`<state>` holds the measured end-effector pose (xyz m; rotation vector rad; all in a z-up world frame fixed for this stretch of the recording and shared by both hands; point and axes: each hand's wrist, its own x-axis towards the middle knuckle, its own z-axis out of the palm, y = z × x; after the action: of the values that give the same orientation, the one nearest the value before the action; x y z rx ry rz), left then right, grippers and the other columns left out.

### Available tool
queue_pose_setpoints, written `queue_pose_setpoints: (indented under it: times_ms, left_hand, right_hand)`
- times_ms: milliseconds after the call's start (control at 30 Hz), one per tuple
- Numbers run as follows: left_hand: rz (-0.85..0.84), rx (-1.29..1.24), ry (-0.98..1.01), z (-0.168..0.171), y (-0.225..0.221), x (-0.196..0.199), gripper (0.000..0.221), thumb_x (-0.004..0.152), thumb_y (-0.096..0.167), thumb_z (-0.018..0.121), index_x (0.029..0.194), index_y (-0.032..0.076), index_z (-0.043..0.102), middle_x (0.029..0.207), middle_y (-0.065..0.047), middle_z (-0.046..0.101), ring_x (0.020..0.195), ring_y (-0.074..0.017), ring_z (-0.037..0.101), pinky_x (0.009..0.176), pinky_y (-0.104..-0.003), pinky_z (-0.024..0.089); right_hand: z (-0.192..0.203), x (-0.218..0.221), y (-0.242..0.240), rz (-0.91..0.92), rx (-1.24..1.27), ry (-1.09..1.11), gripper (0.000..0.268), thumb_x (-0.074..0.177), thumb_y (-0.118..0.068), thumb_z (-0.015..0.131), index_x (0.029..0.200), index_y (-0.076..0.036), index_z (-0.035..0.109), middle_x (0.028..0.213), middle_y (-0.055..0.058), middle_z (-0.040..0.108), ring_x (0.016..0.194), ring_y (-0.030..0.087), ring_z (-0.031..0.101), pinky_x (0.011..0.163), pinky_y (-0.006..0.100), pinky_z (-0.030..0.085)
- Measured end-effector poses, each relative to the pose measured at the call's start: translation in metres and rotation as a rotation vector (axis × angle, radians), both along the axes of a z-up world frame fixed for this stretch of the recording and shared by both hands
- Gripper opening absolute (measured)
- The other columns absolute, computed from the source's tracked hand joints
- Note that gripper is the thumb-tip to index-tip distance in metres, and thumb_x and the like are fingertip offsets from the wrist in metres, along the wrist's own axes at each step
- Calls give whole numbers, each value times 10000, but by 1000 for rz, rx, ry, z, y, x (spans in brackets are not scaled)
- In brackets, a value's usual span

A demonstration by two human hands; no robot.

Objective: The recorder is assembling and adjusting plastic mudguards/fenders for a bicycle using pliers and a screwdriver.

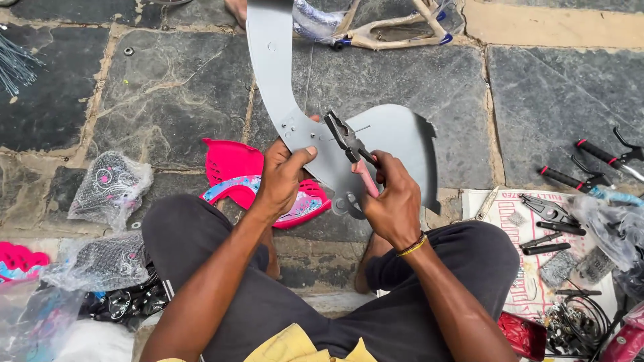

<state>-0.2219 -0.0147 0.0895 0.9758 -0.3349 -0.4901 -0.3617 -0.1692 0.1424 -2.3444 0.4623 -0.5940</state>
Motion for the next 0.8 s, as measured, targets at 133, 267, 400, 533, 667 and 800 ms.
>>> queue_pose_setpoints:
  times_ms: [133,267,400,533,667,800]
  left_hand:
    - [-44,-69,0,5,5,-5,460,959,-21,586,1418,-31,579,1207,-72,696,1077,-127,649,986,-320,507]
    - [-30,-11,-83,0,7,-8,446,974,-10,595,1419,-30,598,1147,-55,708,1013,-98,633,925,-293,506]
    - [-37,8,-50,-3,8,-9,394,957,12,600,1351,3,625,1050,-19,696,936,-77,623,859,-278,510]
    - [-32,7,-87,-8,8,-10,146,975,8,617,1108,-26,668,994,-30,699,893,-89,630,808,-291,519]
    - [-41,40,-66,-1,9,-12,166,969,15,618,1122,-19,673,985,-40,699,879,-96,641,786,-290,535]
    - [-47,8,-77,15,9,-17,288,949,21,597,1227,-15,665,1063,-38,715,959,-94,665,854,-289,560]
  right_hand:
    - [-6,2,4,30,-69,-70,559,659,-12,675,1215,-25,617,961,139,657,796,294,653,716,407,524]
    - [-5,4,9,31,-145,-81,534,671,-5,691,1200,-33,620,915,134,623,782,300,641,699,420,509]
    - [-5,7,11,38,-169,-77,516,689,7,691,1198,-38,623,910,128,619,783,297,644,689,416,505]
    - [-6,9,14,42,-193,-107,516,687,11,690,1196,-39,621,933,125,625,792,295,650,691,411,511]
    - [-8,10,16,19,-225,-99,514,683,3,695,1190,-46,624,926,122,620,792,300,645,689,422,510]
    - [-12,11,19,-3,-247,-76,533,652,10,681,1179,-42,624,906,131,604,789,321,632,687,445,497]
